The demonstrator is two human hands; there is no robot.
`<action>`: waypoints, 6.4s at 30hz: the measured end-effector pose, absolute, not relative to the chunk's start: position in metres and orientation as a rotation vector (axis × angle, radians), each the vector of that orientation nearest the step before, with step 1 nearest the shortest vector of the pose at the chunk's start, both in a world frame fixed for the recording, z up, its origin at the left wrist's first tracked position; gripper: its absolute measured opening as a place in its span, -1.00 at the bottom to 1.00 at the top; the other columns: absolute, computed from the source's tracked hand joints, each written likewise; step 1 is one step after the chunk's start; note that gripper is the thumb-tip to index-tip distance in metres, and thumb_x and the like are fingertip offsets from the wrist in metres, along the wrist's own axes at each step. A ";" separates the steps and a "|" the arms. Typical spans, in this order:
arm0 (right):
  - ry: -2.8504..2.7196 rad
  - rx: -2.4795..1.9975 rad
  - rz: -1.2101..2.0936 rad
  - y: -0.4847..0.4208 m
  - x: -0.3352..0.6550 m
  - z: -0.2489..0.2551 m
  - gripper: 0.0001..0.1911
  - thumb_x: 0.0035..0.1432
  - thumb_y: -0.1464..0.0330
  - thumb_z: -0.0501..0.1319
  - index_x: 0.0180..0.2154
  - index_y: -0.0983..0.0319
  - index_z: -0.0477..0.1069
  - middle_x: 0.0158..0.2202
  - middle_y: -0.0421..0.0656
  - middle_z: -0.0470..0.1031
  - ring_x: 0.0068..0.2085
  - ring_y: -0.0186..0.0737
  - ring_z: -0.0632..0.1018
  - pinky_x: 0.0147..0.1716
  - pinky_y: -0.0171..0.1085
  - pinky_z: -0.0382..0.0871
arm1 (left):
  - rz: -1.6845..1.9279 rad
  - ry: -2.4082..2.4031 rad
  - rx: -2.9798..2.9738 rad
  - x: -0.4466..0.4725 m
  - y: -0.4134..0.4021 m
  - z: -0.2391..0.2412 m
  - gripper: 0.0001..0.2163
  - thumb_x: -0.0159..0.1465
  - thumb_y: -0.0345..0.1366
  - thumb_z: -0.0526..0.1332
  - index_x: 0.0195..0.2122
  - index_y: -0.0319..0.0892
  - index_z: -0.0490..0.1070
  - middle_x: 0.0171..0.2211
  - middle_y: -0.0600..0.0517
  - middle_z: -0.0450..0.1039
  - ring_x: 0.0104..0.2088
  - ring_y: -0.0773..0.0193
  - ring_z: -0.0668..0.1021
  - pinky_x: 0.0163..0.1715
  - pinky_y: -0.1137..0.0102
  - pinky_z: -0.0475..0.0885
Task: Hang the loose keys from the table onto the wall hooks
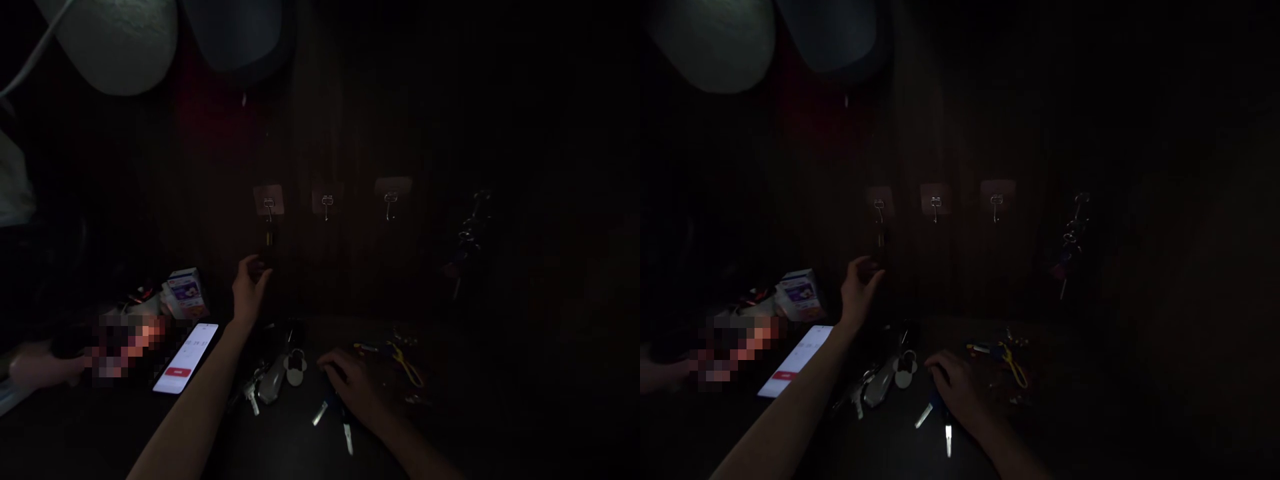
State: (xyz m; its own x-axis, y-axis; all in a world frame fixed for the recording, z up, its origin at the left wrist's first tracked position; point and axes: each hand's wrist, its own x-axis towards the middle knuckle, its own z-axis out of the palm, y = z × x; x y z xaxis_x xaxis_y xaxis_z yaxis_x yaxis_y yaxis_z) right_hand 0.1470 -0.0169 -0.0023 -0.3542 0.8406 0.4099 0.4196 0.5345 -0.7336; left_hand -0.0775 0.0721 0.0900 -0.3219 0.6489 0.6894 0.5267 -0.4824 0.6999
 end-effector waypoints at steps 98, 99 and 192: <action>-1.095 -0.873 1.598 -0.026 0.132 0.016 -0.61 -0.10 0.13 0.34 -0.32 0.22 0.33 -0.53 -0.23 0.49 -0.56 -0.37 0.41 -0.51 -0.36 0.21 | 1.166 1.041 1.136 -0.024 -0.011 0.029 -0.82 0.02 -0.22 0.32 -0.39 -0.18 0.45 -0.57 0.15 0.37 -0.54 0.41 0.39 -0.48 0.49 0.26; -1.118 -0.885 1.589 -0.026 0.132 0.014 -0.62 -0.10 0.12 0.34 -0.33 0.22 0.33 -0.53 -0.22 0.50 -0.57 -0.37 0.41 -0.52 -0.35 0.21 | 1.180 1.059 1.134 -0.024 -0.011 0.030 -0.82 0.01 -0.21 0.33 -0.41 -0.18 0.45 -0.57 0.15 0.37 -0.54 0.41 0.39 -0.48 0.50 0.26; -1.422 -1.025 1.202 -0.009 0.138 -0.006 -0.64 0.05 0.06 0.15 -0.45 0.23 0.39 -0.61 -0.23 0.42 -0.59 -0.37 0.36 -0.57 -0.37 0.18 | 1.720 1.457 1.785 -0.092 0.072 0.110 -0.58 0.12 -0.16 0.22 0.00 -0.17 0.32 -0.16 -0.05 0.51 -0.13 0.18 0.53 -0.06 0.26 0.37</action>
State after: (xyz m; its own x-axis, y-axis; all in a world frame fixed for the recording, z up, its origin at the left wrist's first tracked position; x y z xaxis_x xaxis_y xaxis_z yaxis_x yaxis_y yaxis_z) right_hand 0.1381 -0.0090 -0.0057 -0.1716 0.9733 0.1523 0.0118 0.1566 -0.9876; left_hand -0.0922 0.0719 0.1102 -0.2074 0.7755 0.5963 0.4605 -0.4604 0.7589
